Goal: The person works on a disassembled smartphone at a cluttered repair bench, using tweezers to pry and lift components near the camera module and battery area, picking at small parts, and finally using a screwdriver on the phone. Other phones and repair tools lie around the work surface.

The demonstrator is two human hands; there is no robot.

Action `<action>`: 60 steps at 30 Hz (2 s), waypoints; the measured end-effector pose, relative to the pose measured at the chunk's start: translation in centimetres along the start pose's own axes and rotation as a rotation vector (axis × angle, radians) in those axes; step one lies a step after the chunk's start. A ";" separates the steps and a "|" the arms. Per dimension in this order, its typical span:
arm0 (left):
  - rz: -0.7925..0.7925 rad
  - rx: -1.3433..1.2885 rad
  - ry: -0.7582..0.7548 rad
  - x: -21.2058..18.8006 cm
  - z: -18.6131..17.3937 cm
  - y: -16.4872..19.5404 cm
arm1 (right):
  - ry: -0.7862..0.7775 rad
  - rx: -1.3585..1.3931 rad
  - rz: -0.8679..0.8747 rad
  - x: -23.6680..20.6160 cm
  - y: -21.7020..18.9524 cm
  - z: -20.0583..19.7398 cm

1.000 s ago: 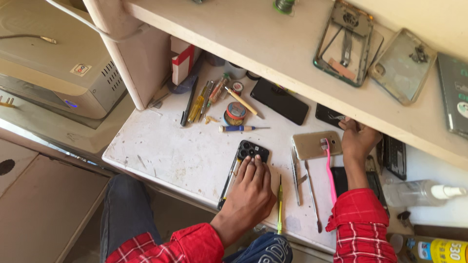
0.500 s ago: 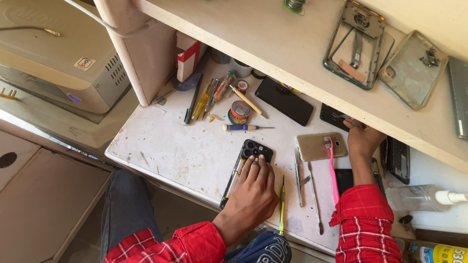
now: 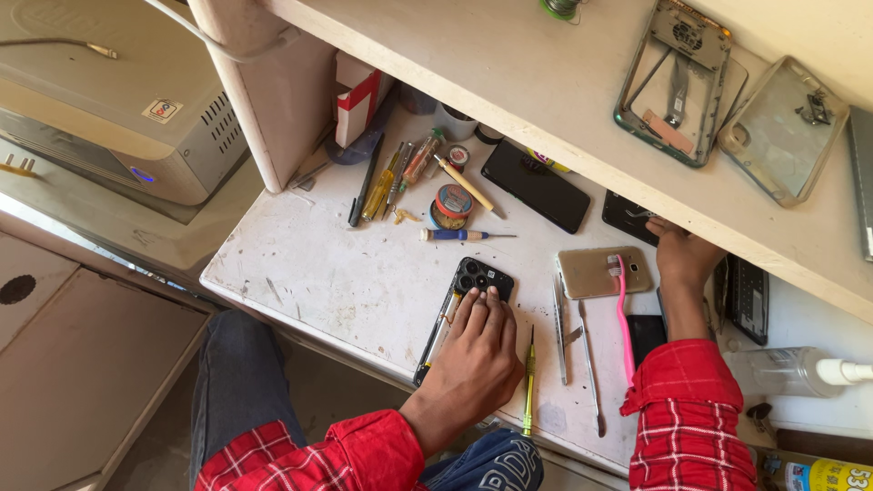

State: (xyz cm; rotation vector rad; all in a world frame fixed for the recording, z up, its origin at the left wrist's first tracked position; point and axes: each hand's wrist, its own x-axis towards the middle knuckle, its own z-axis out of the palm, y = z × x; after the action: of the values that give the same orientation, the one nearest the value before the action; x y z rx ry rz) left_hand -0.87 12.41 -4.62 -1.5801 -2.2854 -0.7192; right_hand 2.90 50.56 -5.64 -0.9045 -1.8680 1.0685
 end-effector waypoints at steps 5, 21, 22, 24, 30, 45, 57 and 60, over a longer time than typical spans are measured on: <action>-0.002 0.001 -0.001 0.0 0.0 0.0 | -0.003 0.002 0.001 0.0 -0.2 -0.2; -0.002 0.015 -0.011 0.0 0.1 0.0 | -0.055 -0.029 -0.038 0.0 -1.2 -0.1; -0.005 0.005 -0.008 -0.1 0.0 0.0 | -0.065 -0.044 -0.049 0.0 -1.2 -0.1; -0.010 -0.018 0.001 0.0 0.1 0.0 | -0.080 -0.079 -0.057 0.1 -1.1 -0.2; -0.002 0.002 -0.022 0.1 0.1 0.0 | -0.072 -0.121 -0.051 0.3 -1.1 -0.1; 0.000 0.010 0.031 0.0 -0.6 0.1 | -0.055 0.139 0.002 -13.0 -8.9 0.3; -0.017 -0.064 0.149 -0.4 0.4 -0.2 | -0.062 0.438 0.250 -23.2 -11.2 2.1; -0.016 -0.070 0.171 -0.5 0.7 -0.2 | -0.050 0.480 0.289 -24.1 -10.3 2.4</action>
State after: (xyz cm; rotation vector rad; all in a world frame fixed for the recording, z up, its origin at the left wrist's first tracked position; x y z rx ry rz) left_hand -0.85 12.33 -5.50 -1.4698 -2.1737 -0.9107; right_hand 9.30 25.10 -3.88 -0.8767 -1.4433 1.6406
